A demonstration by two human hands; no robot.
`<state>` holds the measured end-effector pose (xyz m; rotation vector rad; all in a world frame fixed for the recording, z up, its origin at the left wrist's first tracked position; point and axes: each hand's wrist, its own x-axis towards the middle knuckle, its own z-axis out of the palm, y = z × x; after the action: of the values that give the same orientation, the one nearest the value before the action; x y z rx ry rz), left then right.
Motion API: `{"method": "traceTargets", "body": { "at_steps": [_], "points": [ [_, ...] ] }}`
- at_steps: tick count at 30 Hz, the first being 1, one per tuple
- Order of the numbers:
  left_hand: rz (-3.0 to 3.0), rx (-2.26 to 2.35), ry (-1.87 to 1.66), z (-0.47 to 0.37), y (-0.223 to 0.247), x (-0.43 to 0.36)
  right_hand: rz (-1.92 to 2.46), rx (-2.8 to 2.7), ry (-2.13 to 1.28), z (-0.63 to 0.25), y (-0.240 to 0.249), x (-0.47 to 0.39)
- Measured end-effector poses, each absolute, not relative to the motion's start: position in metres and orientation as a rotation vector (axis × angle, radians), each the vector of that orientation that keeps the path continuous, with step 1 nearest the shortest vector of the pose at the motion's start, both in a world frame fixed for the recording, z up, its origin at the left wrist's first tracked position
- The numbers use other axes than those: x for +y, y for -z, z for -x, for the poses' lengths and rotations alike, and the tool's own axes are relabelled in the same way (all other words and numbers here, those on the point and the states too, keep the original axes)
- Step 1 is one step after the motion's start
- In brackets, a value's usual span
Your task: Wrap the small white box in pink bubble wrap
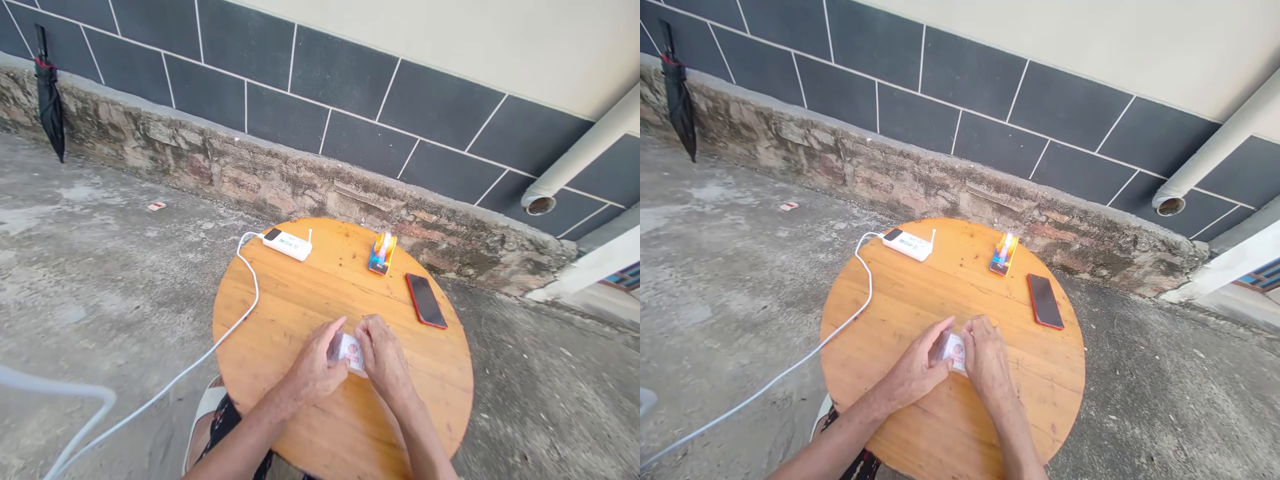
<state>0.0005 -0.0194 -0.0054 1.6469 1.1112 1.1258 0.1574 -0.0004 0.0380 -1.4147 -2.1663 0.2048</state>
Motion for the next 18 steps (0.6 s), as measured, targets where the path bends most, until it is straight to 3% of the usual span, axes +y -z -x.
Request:
{"method": "traceTargets", "body": {
  "at_steps": [18],
  "points": [
    [-1.842,0.985,-1.168,-0.003,0.009,-0.023,1.392,-1.959,-0.433,-0.158,-0.070,-0.006]
  ]
}}
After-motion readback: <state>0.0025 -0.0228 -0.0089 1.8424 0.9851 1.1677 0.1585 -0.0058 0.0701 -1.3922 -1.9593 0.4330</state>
